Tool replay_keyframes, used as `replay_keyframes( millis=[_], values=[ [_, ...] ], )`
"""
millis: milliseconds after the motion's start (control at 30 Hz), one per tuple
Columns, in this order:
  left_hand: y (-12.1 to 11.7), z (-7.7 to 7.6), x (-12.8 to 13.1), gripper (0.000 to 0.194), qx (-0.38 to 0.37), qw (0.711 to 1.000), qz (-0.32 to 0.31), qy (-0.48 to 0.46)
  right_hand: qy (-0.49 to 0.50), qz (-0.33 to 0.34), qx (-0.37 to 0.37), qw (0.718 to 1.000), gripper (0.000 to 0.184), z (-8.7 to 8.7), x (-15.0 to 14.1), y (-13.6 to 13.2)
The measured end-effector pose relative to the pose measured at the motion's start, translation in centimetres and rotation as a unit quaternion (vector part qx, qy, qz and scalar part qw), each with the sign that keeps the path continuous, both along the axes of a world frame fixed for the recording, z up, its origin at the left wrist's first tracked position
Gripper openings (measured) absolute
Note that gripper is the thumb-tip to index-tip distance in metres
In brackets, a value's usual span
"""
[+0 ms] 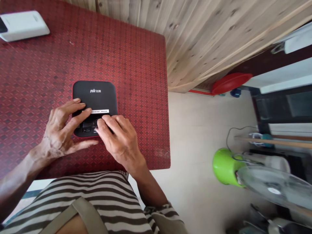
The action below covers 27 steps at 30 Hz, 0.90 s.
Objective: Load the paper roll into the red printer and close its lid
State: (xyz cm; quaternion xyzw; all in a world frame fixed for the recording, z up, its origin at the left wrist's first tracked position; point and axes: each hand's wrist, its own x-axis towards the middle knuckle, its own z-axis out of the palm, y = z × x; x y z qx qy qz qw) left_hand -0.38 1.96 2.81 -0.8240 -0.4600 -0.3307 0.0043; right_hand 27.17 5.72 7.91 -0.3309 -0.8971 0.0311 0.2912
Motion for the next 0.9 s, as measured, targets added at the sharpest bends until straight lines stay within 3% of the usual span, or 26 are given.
replay_keyframes(
  millis=[300, 433, 633, 833, 900],
  values=[
    [-0.4, 0.3, 0.1, 0.091, -0.005, 1.0, 0.026, 0.002, 0.059, -0.012, -0.005, 0.998, 0.025, -1.0, 0.3, 0.5],
    [-0.3, -0.6, 0.6, 0.086, 0.011, 0.999, 0.031, -0.01, 0.106, -0.023, 0.009, 0.994, 0.025, -0.7, 0.4, 0.7],
    [-2.2, -2.1, 0.4, 0.1, 0.056, 0.994, 0.076, -0.055, 0.122, -0.078, -0.009, 0.989, 0.035, -1.6, 1.5, 0.2],
    [-4.4, -2.9, -0.1, 0.062, 0.039, 0.991, 0.113, -0.055, 0.139, -0.103, -0.056, 0.983, 0.03, -4.0, 1.8, 0.3],
    [-4.5, -3.2, -0.2, 0.058, 0.045, 0.99, 0.119, -0.054, 0.134, -0.107, -0.054, 0.984, 0.029, -4.3, 1.7, 0.4]
  ],
)
